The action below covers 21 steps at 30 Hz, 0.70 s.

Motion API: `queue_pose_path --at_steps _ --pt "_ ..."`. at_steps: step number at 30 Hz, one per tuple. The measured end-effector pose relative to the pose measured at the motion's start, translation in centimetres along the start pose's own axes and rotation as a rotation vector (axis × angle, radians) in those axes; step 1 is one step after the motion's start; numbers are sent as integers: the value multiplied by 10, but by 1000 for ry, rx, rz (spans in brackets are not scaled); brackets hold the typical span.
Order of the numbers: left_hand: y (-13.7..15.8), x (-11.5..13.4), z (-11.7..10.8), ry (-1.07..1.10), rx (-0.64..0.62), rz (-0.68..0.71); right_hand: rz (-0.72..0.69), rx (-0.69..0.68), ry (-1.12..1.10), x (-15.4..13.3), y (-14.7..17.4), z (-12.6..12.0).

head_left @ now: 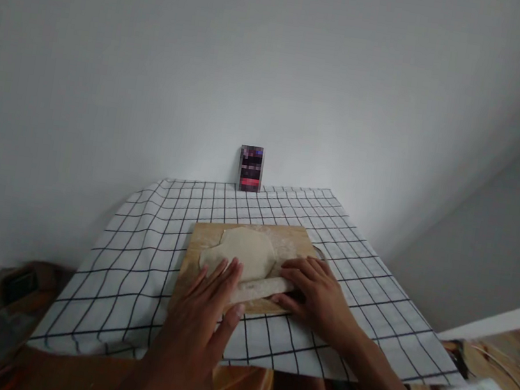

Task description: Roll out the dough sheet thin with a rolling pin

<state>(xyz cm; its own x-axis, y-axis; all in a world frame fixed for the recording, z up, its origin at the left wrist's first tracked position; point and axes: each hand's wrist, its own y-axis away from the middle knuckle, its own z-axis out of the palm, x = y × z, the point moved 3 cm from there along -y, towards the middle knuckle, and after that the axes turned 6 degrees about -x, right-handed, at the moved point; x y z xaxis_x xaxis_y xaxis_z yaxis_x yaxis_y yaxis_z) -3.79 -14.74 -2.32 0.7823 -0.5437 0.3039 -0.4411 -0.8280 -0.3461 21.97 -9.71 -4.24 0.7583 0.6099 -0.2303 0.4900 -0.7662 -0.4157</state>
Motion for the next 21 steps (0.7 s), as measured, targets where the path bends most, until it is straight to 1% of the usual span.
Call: queue_pose_path --at_steps 1,2,4,5,6,7,9,11,13,17,21 --pt "-1 -6 -8 81 13 -54 27 26 -34 6 0 -2" --pt "-2 -13 -16 157 51 -123 76 63 -72 12 1 -5" --pt "-7 -25 -30 257 161 -249 232 174 -167 28 6 -13" --pt "-11 -29 -34 278 193 -272 323 236 -227 35 9 -17" --pt "-16 -30 -35 285 195 -260 406 291 -297 41 12 -20" --pt "-22 -29 -33 283 164 -222 473 334 -370 46 14 -21" --pt "-35 -21 -22 264 41 -121 559 377 -510 50 18 -21" --pt "-47 -14 -8 220 -65 -60 604 370 -618 50 20 -19" --pt "-55 -10 2 162 -111 -44 638 336 -665 49 20 -18" --pt "-63 -10 9 78 -115 -21 663 282 -673 49 18 -18" --pt "-63 -7 7 -3 -61 65 677 286 -697 50 17 -20"
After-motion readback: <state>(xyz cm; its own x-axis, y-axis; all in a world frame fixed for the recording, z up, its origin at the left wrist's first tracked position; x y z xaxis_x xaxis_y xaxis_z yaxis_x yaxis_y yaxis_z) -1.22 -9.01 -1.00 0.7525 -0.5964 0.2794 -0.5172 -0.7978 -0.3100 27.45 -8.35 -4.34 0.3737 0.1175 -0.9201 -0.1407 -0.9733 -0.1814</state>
